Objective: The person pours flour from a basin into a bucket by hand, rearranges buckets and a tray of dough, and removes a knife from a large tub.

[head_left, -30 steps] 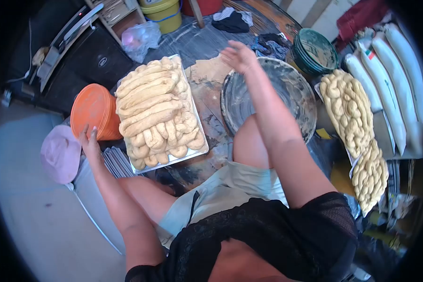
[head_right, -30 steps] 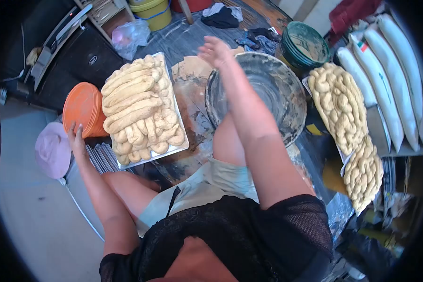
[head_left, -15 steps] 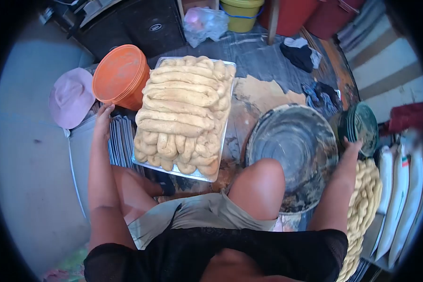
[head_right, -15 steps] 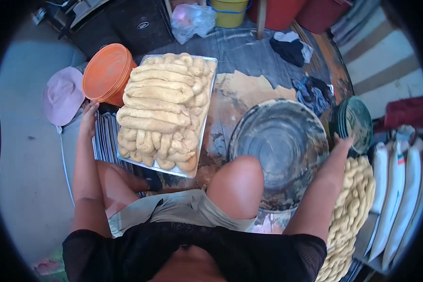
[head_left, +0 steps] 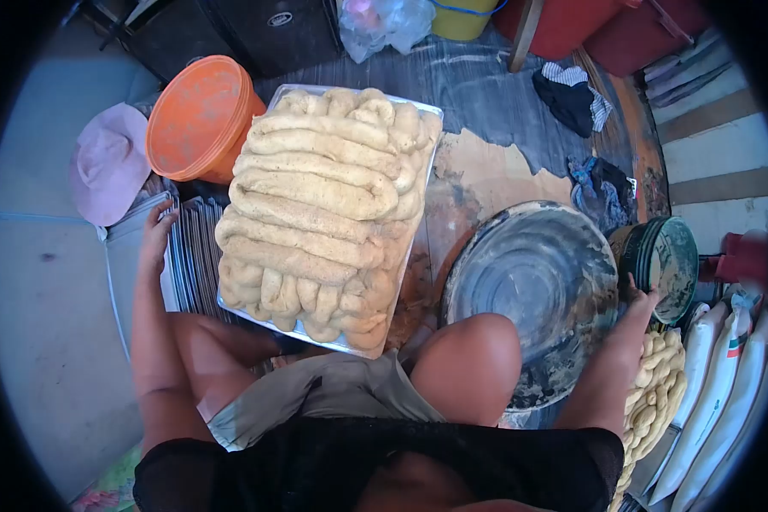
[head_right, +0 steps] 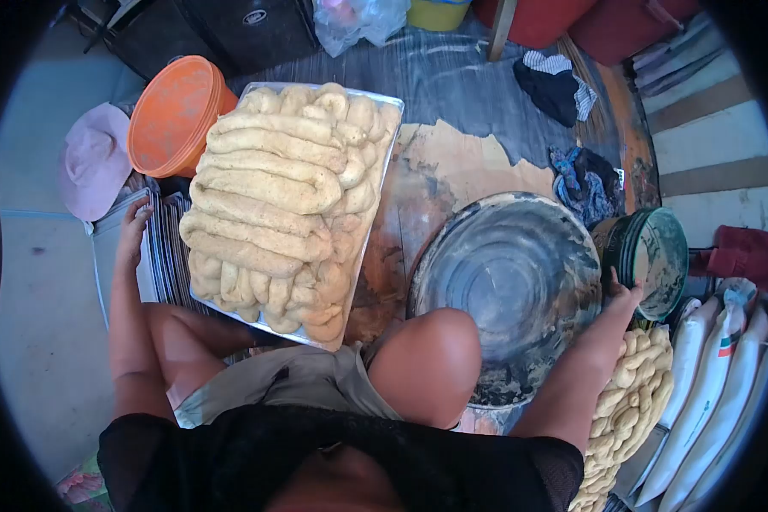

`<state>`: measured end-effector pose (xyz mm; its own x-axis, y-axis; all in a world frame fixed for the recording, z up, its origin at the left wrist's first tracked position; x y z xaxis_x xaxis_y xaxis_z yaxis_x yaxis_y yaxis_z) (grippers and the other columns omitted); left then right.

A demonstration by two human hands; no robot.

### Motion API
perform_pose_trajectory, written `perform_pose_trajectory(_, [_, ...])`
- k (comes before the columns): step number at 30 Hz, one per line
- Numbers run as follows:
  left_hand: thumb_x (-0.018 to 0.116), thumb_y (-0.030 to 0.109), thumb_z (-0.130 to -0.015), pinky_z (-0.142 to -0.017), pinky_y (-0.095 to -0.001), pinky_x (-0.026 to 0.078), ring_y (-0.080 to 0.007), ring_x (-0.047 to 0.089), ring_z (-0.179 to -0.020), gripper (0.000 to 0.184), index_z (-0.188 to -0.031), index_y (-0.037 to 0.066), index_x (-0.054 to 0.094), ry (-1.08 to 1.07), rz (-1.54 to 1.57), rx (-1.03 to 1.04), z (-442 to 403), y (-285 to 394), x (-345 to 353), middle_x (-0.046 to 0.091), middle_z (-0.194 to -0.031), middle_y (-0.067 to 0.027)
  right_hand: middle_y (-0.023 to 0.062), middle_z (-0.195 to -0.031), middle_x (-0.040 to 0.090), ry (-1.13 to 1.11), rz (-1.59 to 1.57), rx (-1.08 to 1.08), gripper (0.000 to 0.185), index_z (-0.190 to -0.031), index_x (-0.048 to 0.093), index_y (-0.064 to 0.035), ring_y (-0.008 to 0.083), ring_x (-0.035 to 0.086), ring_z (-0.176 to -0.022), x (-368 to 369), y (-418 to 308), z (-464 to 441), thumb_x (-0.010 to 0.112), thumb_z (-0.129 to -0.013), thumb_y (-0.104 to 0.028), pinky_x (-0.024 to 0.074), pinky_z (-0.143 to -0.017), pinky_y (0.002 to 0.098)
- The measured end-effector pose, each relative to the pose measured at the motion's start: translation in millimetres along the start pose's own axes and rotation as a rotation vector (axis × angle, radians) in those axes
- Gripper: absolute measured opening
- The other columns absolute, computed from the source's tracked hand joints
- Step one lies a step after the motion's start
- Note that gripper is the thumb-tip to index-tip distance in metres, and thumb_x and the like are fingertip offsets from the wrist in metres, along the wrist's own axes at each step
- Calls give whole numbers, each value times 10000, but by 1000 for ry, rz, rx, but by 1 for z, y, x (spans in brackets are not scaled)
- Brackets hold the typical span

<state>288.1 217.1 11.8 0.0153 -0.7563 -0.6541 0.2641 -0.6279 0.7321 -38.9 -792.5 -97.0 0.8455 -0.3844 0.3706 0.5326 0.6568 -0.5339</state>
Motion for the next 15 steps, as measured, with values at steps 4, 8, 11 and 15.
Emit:
perform_pose_trajectory(4, [602, 249, -815, -989, -325, 302, -209, 453, -1136, 472, -1211, 13, 505, -48, 29, 48, 10, 18, 4, 522, -1204, -119, 169, -1099, 564, -178, 174, -233, 348, -1087, 524, -26, 364, 554, -991, 13, 14, -23, 508, -747, -103, 491, -813, 595])
perform_pose_trajectory(8, [600, 228, -833, -986, -315, 305, -210, 450, -1138, 439, -1206, 18, 504, -118, 126, 34, 10, 31, 8, 512, -1210, -124, 146, -1114, 562, -257, 472, -244, 299, -1068, 533, -67, 350, 554, -992, 75, 19, 5, 498, -781, -144, 490, -770, 609])
perform_pose_trajectory(11, [603, 212, -833, -962, -316, 321, -192, 458, -1102, 429, -1207, 27, 503, -57, 139, 106, 11, 39, 17, 515, -1187, -108, 135, -1139, 544, -266, 650, -244, 334, -1090, 524, -79, 356, 545, -1001, 124, 38, 44, 515, -770, -178, 499, -736, 609])
perform_pose_trajectory(15, [629, 287, -815, -905, -325, 365, -191, 465, -1070, 562, -1278, 48, 420, 11, 407, -81, -6, 47, 27, 513, -1137, -94, 135, -1122, 535, -419, 759, -197, 382, -1105, 525, -78, 373, 515, -1041, 179, 74, 92, 551, -743, -199, 515, -704, 586])
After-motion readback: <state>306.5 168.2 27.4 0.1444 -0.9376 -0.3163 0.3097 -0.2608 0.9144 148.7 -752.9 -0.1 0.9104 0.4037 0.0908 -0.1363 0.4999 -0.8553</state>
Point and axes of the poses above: each hand's wrist, its own z-axis away from the middle knuckle, its own x-axis out of the palm, y = z × x, the point moved 1 cm from there along -z, towards the middle knuckle
